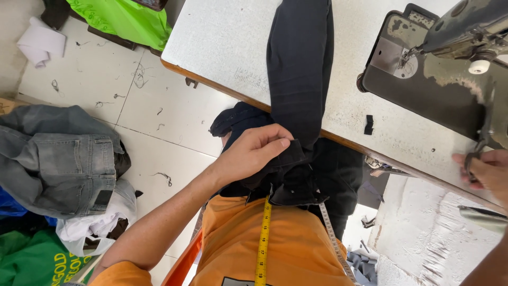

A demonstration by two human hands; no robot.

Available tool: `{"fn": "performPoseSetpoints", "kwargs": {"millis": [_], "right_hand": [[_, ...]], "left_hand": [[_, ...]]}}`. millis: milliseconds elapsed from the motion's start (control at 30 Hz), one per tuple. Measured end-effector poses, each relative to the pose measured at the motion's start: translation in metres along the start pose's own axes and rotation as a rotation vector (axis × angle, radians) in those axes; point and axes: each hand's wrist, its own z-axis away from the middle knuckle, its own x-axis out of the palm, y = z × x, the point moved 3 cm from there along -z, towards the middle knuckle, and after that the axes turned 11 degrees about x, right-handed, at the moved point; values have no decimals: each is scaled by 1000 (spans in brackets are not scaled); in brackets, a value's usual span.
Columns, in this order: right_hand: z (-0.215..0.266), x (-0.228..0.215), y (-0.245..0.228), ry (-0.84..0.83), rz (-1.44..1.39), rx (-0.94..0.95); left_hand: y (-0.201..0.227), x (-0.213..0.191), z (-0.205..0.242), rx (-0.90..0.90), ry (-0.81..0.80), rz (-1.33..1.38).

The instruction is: Measuring, marking, and cutting black pants at a sewing workstation.

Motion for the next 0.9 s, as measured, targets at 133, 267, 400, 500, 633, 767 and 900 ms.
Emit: {"fn": "performPoseSetpoints", "kwargs": {"millis": [133,267,400,500,633,767,900], "right_hand": [[40,11,-37,283,129,-269],[181,121,-175,-341,-393,-377],[210,213,-197,-518,-627,-400],[197,237,-178,-510,-837,-351],[197,233,-180,-489,-884,-376],[209,218,-188,-325,-767,-420],[234,207,-205,-263,-648,-629]], "left_hand": [[1,2,1,74,92,-108],[-6,13,-4,269,84,-257],[-4,21,-8,484,84,-348],[-4,22,-4,738,161,-839],[-11,11,-1,782,422,-874],[6,28,17,639,377,-685],[-2,40,19,512,391,-378]]}}
